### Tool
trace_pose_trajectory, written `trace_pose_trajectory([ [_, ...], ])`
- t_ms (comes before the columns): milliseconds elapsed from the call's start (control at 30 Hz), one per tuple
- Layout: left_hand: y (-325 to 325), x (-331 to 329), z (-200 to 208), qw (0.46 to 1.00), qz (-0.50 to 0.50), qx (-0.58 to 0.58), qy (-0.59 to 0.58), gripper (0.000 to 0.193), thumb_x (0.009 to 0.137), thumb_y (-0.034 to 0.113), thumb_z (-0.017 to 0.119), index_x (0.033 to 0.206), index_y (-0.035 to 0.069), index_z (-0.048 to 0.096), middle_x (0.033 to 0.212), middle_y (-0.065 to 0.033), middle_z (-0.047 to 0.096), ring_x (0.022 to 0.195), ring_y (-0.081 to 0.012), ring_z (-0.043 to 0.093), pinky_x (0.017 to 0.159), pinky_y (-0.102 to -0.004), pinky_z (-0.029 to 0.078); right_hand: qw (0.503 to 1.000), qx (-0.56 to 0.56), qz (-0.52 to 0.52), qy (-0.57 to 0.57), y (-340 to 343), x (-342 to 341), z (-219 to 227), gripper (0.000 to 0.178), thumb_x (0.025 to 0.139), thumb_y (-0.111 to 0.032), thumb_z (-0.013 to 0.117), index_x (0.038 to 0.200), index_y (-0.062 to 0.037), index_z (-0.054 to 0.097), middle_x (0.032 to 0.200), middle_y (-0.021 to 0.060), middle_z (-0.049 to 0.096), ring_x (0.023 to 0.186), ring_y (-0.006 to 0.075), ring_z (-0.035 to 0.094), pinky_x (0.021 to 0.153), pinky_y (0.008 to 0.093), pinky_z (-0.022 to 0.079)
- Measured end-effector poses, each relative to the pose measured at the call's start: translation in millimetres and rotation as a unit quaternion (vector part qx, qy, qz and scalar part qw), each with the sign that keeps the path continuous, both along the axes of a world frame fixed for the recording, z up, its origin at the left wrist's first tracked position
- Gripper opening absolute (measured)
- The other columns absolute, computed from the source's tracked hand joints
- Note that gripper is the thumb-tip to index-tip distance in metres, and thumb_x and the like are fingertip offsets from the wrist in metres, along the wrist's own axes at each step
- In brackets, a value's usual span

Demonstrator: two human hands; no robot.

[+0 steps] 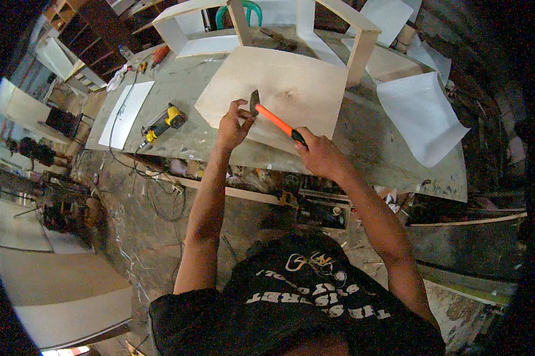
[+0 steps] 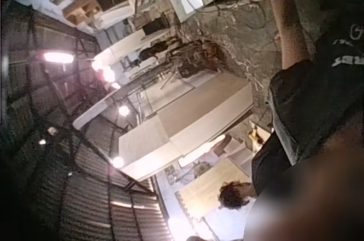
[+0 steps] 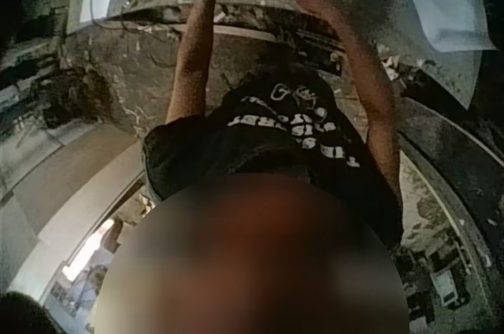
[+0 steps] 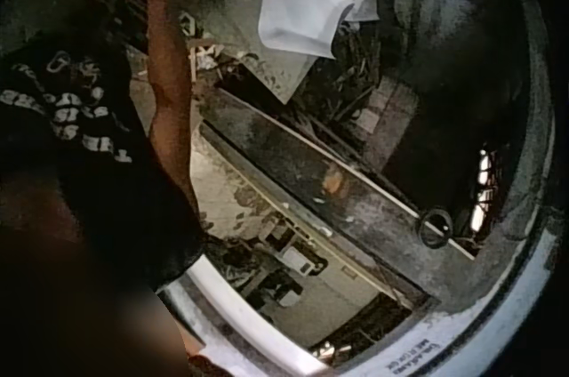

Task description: The person assembles a wooden cabinet by hammering nails into the joints of the wooden panels. They repeatedly reposition the cabinet and use a hammer to secure the pieces together.

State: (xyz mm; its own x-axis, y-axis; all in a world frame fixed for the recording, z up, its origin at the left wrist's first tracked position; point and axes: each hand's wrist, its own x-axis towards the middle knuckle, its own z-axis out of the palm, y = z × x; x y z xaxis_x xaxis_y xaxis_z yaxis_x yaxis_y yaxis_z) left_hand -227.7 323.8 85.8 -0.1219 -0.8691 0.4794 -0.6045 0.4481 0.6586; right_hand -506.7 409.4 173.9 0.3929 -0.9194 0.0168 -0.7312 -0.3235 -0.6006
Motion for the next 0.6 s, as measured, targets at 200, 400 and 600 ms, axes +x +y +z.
trace_pose_trajectory([
  [200, 5.1, -0.8, 6.5, 1.000, 0.011, 0.021, -0.001, 0.056, 0.084, 0.004, 0.075, 0.130, 0.010, 0.043, 0.091, -0.0094, 0.074, 0.086, -0.0286, 0.072, 0.073, -0.0375, 0.055, 0.999, 0.024, -0.015, 0.021, 0.2, 2.4, 3.2, 0.035, 0.099, -0.025, 0.055, 0.129, -0.0092, 0.046, 0.083, 0.0263, 0.067, 0.080, 0.0488, 0.065, 0.072, 0.0590, 0.050],
  [400, 9.5, -1.0, 10.9, 0.998, 0.008, 0.059, 0.023, 0.061, 0.084, 0.004, 0.075, 0.136, 0.010, 0.044, 0.098, -0.0106, 0.074, 0.089, -0.0274, 0.071, 0.075, -0.0378, 0.055, 1.000, 0.000, -0.012, 0.008, 2.9, 7.7, 8.0, 0.035, 0.099, -0.026, 0.053, 0.128, -0.0090, 0.045, 0.080, 0.0273, 0.067, 0.078, 0.0501, 0.065, 0.070, 0.0587, 0.050],
  [600, 2.2, 26.7, 1.4, 0.993, 0.048, -0.106, -0.033, 0.052, 0.085, 0.012, 0.073, 0.133, 0.009, 0.052, 0.115, -0.0144, 0.069, 0.104, -0.0333, 0.065, 0.085, -0.0441, 0.053, 0.999, -0.001, -0.039, -0.020, -0.6, 6.2, 16.0, 0.037, 0.100, -0.027, 0.051, 0.133, -0.0114, 0.044, 0.083, 0.0292, 0.066, 0.082, 0.0508, 0.065, 0.073, 0.0584, 0.050],
])
